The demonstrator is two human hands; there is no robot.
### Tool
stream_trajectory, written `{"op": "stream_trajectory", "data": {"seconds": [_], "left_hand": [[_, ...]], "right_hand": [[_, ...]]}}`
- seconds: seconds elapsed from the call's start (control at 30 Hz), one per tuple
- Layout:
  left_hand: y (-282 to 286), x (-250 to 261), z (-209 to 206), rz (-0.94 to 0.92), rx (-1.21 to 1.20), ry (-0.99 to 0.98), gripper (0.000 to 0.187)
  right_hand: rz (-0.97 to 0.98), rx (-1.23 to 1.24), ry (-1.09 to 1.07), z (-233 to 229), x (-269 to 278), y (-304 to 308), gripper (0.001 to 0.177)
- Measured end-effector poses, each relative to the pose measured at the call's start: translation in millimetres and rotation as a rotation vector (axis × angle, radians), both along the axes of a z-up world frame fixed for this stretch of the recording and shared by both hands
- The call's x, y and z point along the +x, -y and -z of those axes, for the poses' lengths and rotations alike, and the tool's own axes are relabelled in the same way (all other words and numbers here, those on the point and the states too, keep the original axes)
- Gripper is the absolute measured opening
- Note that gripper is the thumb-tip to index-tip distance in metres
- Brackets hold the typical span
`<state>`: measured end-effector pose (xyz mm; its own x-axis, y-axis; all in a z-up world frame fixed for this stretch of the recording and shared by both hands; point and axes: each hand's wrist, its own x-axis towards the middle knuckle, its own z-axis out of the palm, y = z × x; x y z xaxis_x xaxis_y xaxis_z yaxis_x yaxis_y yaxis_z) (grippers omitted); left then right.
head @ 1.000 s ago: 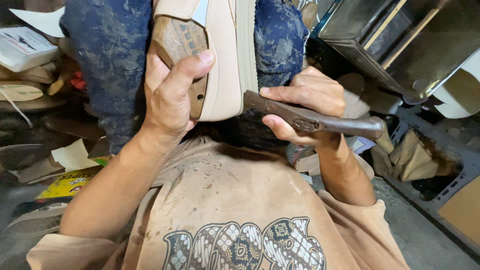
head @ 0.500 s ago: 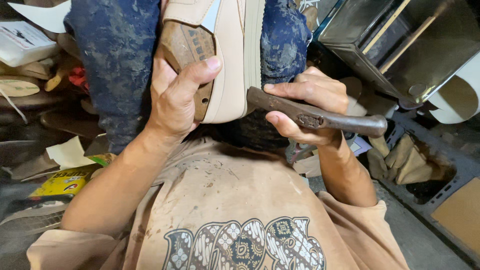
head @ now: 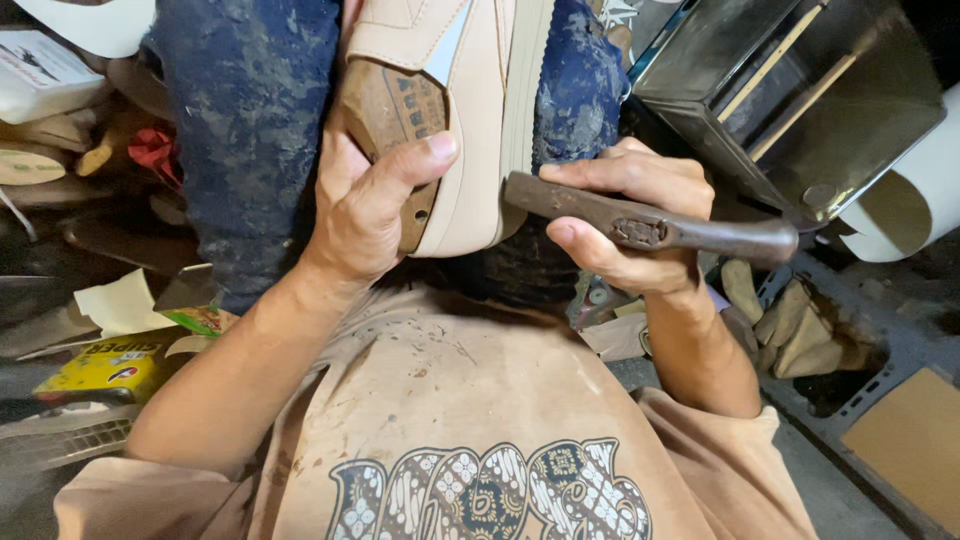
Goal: The person holds a beige slip-on shoe on their lap and uses a hammer to repeatedly strike the sole and heel areas. They rotate the shoe to access different sections, including the bottom tread, while continuing to hammer the edges.
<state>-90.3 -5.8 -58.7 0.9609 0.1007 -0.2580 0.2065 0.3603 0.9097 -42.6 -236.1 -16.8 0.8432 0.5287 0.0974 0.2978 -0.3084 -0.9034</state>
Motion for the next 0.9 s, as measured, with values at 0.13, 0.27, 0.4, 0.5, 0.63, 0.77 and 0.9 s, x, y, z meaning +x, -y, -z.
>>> {"op": "stream_trajectory", "data": {"seconds": [0.13, 0.27, 0.4, 0.5, 0.63, 0.77, 0.9], "left_hand": [[-1.5, 0.9, 1.3, 0.020, 0.000, 0.015, 0.076], [-2.2, 0.9, 0.2, 0.030, 0.021, -0.001, 0.077], [-8.9, 3.4, 1.7, 0.083, 0.224, -0.008, 0.074], [-2.9, 3.6, -17.0, 0.054, 0.001, 0.019, 0.074], [8.0, -17.2, -44.2, -0.013, -0.262, -0.091, 0.101], [5.3, -25.3, -33.9, -0.005, -0.256, -0.078, 0.099], [4.5, -23.3, -34.8, -0.002, -0.234, -0.081, 0.101]], "right_hand": [[0.075, -0.070, 0.113, 6.0, -6.3, -4.0, 0.034], [0.029, -0.040, 0.250, 5.0, 2.5, -10.6, 0.031], [-0.175, -0.097, 0.105, -8.2, 29.8, -11.6, 0.026], [-0.161, -0.088, -0.085, -28.1, 34.2, -12.5, 0.029], [-0.075, 0.073, -0.118, -7.9, -6.0, 10.2, 0.038], [0.219, 0.074, -0.004, 4.8, -32.2, 2.7, 0.041], [0.208, 0.013, 0.154, 11.4, -37.5, -1.6, 0.040]]}}
